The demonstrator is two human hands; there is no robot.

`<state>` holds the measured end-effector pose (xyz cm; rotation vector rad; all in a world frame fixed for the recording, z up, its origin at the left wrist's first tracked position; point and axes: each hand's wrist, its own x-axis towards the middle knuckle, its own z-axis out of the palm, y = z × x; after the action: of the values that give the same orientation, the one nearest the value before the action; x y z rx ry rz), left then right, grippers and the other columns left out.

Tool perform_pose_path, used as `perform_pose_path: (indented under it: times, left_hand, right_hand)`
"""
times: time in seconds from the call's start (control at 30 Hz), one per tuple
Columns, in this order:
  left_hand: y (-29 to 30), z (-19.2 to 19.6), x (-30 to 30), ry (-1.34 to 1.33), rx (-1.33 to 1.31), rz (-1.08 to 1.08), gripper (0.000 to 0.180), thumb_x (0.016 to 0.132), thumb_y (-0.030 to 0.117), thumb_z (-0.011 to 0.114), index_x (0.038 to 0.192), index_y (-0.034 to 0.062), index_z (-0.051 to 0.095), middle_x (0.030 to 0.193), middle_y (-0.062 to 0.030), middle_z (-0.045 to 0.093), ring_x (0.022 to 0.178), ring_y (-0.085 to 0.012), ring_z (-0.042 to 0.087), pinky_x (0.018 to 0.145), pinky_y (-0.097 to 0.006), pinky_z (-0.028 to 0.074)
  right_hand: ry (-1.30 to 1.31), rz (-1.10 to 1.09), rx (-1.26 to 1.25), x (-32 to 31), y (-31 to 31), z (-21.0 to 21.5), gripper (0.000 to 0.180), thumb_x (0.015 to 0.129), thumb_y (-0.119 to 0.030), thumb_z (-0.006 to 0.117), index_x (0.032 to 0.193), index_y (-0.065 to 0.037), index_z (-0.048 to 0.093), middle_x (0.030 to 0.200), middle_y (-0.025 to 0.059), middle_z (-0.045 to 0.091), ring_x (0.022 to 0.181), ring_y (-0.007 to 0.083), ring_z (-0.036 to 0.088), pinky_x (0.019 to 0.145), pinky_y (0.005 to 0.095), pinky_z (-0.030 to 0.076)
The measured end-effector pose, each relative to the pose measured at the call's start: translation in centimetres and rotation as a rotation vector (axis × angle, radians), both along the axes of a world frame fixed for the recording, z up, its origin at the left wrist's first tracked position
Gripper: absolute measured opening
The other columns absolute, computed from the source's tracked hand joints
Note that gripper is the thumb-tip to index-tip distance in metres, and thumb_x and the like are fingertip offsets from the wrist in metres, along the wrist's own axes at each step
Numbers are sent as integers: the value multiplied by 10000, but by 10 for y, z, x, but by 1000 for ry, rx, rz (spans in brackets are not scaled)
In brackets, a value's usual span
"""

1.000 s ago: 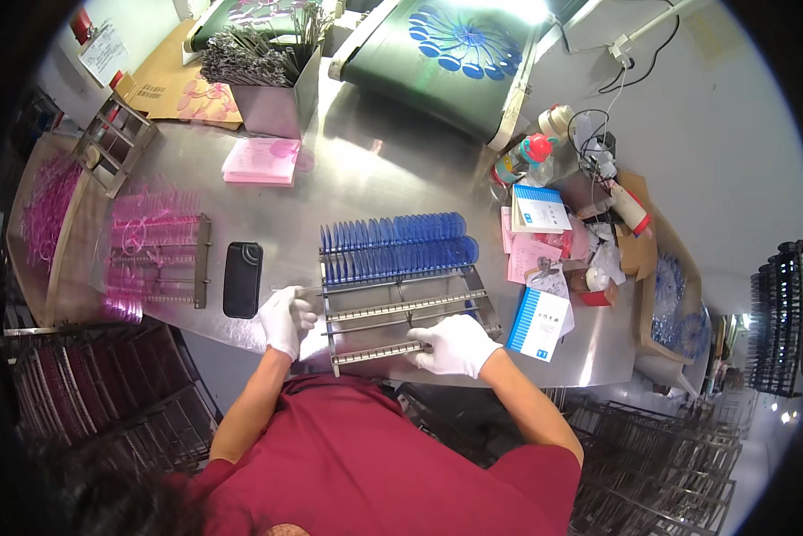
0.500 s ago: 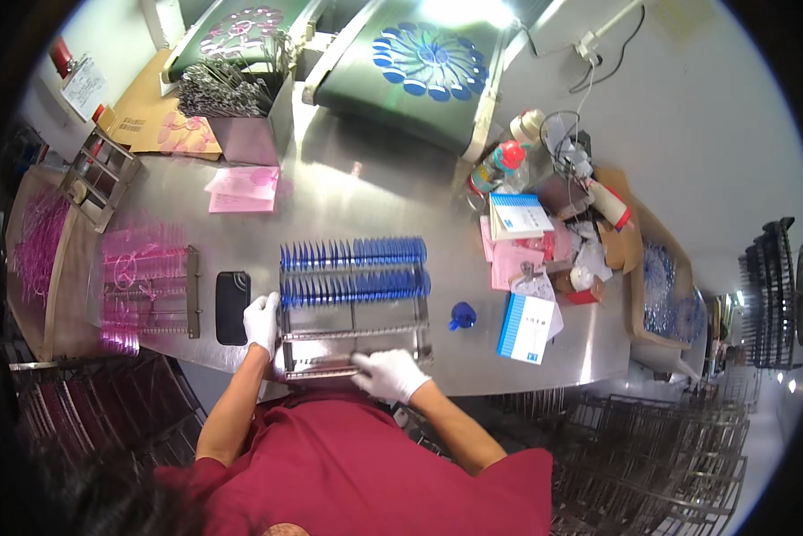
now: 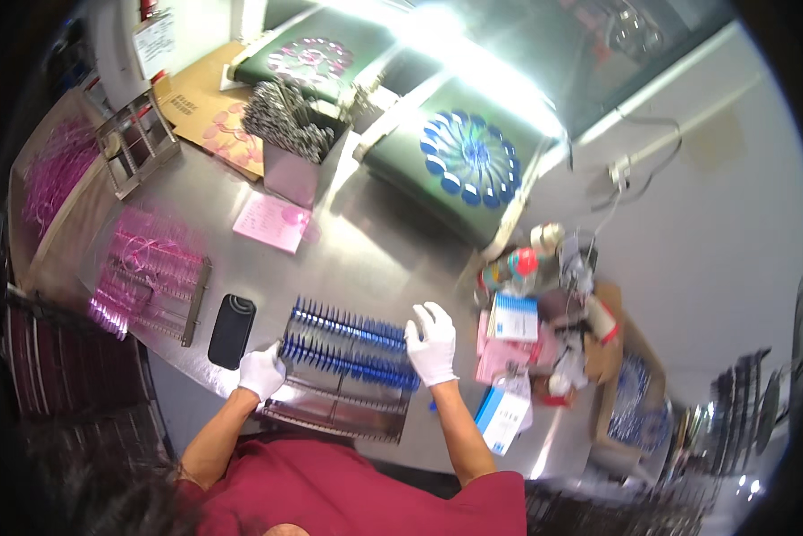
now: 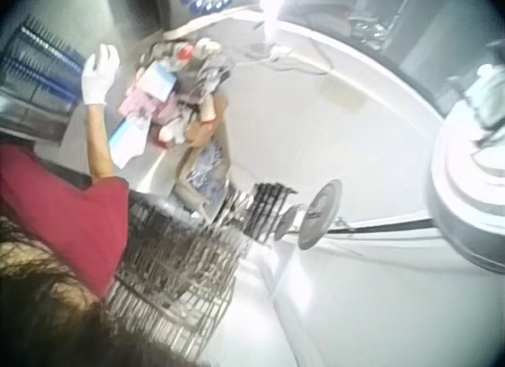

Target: The person assembles decorative flower-like items by inserting pink and blue plastic strands into metal racks on a stainless steel table. They repeatedly pick up strands, arrange them into the racks, and place completed units on the table or nearby shelves.

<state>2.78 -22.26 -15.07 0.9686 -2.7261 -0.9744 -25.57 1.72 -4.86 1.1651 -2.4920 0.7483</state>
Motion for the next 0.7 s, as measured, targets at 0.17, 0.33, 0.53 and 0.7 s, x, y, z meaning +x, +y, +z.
perform_pose_path:
  times: [0.17, 0.33, 0.53, 0.7]
  left_hand:
    - [17, 0, -11, 64, -19, 166, 354, 928, 264, 642, 1236, 145, 772, 831, -218, 757, 753, -434, 741, 723, -560, 597]
    - [19, 7, -10, -7, 80, 205, 346, 968, 352, 616, 1273, 231, 726, 989, -214, 780, 900, -424, 761, 838, -547, 602]
    - [9, 34, -10, -210, 271, 132, 420, 1010, 394, 552, 1398, 243, 609, 1139, -216, 775, 1051, -440, 744, 934, -559, 576]
    - [7, 25, -20, -116, 252, 128, 389, 1038, 388, 502, 1376, 230, 612, 1118, -239, 780, 1021, -449, 758, 900, -582, 585]
  right_hand:
    - [-92, -64, 34, -199, -71, -10, 450, 921, -226, 700, 1297, 21, 694, 1358, 269, 662, 1297, 415, 625, 1123, 452, 506]
    - [-40, -400, 254, -346, -135, 14, 501, 949, -373, 611, 1284, -4, 665, 1338, 311, 679, 1272, 508, 648, 1089, 541, 531]
    - [-146, -518, 362, -371, -159, 11, 220, 785, -207, 786, 856, -2, 822, 921, 265, 794, 899, 427, 799, 780, 526, 615]
    - [-523, -152, 289, -337, -108, -11, 330, 730, -254, 773, 831, 60, 776, 781, 252, 759, 689, 328, 738, 716, 447, 564]
